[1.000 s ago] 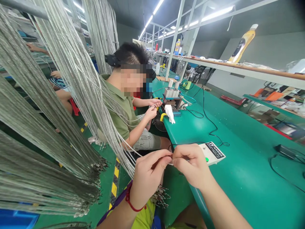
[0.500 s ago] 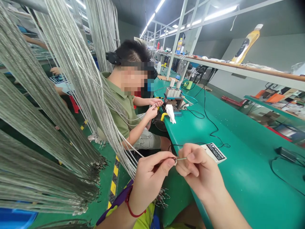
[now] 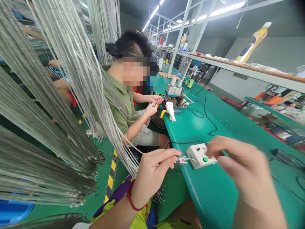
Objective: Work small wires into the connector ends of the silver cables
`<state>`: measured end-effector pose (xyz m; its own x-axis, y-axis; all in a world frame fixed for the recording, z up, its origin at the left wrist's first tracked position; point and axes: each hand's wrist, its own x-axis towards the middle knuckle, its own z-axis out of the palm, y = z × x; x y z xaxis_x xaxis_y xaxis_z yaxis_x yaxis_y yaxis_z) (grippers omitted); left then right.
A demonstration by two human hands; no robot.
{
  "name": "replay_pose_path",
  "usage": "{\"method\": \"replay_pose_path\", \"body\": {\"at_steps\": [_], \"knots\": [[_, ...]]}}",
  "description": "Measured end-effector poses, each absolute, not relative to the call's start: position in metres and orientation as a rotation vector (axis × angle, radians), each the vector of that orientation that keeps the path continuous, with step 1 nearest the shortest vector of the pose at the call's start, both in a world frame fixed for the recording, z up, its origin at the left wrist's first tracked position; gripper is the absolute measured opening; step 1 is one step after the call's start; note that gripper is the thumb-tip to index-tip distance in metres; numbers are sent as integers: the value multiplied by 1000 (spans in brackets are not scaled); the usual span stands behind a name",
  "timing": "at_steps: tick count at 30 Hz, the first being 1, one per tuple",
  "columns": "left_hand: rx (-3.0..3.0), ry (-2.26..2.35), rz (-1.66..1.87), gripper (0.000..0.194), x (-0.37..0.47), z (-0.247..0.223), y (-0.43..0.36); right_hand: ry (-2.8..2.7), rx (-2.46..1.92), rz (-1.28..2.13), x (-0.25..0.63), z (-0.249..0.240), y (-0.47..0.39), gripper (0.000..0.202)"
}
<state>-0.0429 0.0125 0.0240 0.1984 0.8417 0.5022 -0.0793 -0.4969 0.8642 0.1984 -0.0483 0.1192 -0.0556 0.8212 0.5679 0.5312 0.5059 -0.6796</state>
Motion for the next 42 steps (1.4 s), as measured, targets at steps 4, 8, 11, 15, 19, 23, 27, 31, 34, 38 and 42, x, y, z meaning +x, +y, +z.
{"method": "replay_pose_path", "body": {"at_steps": [4, 8, 11, 15, 19, 23, 27, 31, 34, 38, 42], "knots": [[1783, 706, 1439, 22, -42, 22, 14, -2088, -1329, 316, 146, 108, -24, 14], [1849, 722, 1483, 22, -43, 21, 16, -2167, -1381, 281, 136, 95, -15, 19], [1870, 769, 1480, 23, -43, 19, 17, -2182, -1367, 283, 136, 89, -14, 22], [1902, 822, 1463, 23, -45, 16, 17, -2151, -1382, 266, 131, 83, -9, 21], [1933, 853, 1451, 23, -47, 14, 16, -2137, -1397, 234, 125, 74, -1, 25], [1974, 891, 1433, 27, -46, 15, 16, -2140, -1383, 130, 122, 66, 5, 30], [1977, 917, 1470, 25, -47, 16, 18, -2123, -1364, -68, 124, 61, 10, 33], [1960, 909, 1498, 21, -48, 17, 17, -2145, -1294, -237, 130, 61, 12, 32], [1941, 909, 1509, 21, -48, 18, 16, -2156, -1268, -331, 138, 62, 15, 29], [1897, 941, 1551, 21, -53, 21, 16, -2057, -1334, -437, 164, 67, 19, 29], [1755, 988, 1584, 18, -60, 25, 17, -1926, -1335, -162, 187, 76, 18, 23]]}}
